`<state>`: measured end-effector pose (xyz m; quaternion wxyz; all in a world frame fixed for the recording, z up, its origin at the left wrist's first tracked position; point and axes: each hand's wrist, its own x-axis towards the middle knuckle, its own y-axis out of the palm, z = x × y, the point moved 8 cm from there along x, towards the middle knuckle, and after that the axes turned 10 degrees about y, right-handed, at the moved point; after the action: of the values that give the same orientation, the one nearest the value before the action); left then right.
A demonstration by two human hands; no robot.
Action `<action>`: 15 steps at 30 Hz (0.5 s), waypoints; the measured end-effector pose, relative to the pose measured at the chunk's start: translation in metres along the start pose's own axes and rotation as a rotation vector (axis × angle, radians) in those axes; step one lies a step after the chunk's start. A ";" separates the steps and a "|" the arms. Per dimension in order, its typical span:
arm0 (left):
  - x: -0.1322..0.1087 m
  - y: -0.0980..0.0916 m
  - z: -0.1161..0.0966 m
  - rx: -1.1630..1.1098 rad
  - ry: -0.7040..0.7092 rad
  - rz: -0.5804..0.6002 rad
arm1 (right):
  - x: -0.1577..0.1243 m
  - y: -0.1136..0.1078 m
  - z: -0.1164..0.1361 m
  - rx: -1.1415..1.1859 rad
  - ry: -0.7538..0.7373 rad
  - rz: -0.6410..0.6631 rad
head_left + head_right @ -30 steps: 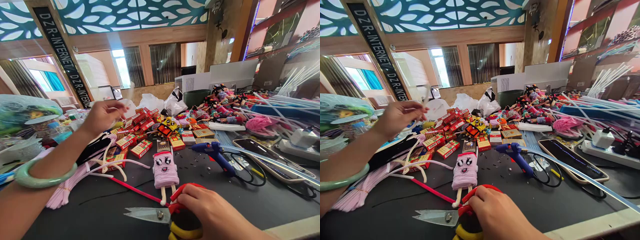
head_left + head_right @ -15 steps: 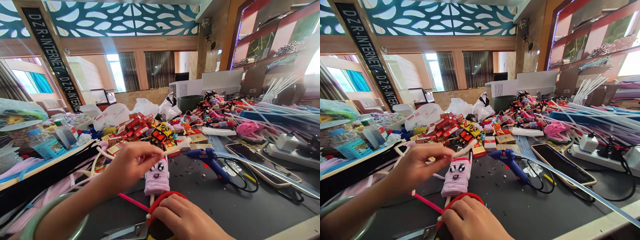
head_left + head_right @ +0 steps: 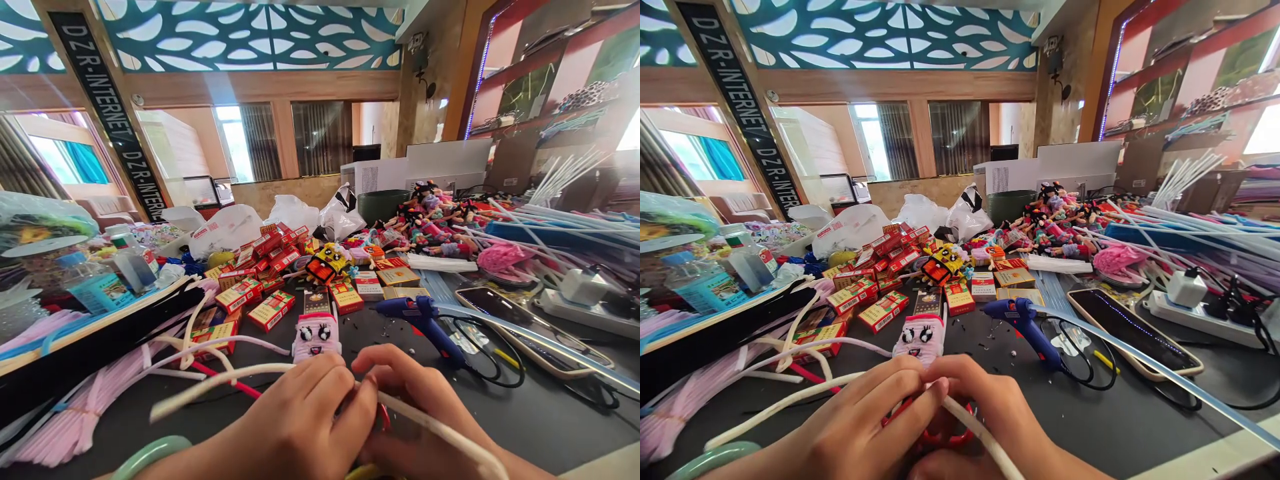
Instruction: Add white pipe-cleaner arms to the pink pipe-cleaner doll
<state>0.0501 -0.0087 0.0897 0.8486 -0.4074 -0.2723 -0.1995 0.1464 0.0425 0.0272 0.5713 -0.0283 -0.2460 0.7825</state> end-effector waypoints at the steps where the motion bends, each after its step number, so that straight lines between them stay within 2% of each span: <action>1: 0.000 0.000 0.000 -0.007 -0.001 0.004 | -0.003 -0.001 0.006 0.038 -0.062 0.018; 3: -0.002 0.003 0.000 -0.055 -0.007 0.041 | -0.009 -0.008 0.018 -0.010 -0.182 -0.015; 7: -0.011 0.016 0.002 -0.187 -0.032 0.153 | -0.019 -0.035 0.038 -0.150 -0.293 -0.182; 11: -0.021 0.029 0.018 -0.278 -0.150 0.232 | -0.026 -0.062 0.049 -0.291 -0.274 -0.344; 13: -0.023 0.033 0.033 -0.364 -0.266 0.240 | -0.032 -0.076 0.053 -0.316 -0.251 -0.489; 15: -0.025 0.033 0.050 -0.489 -0.406 0.193 | -0.040 -0.092 0.055 -0.295 -0.223 -0.710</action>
<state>0.0348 0.0537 0.0808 0.6692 -0.6542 -0.3400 -0.0926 0.2229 0.0070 0.1046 0.7659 0.0621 -0.4106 0.4909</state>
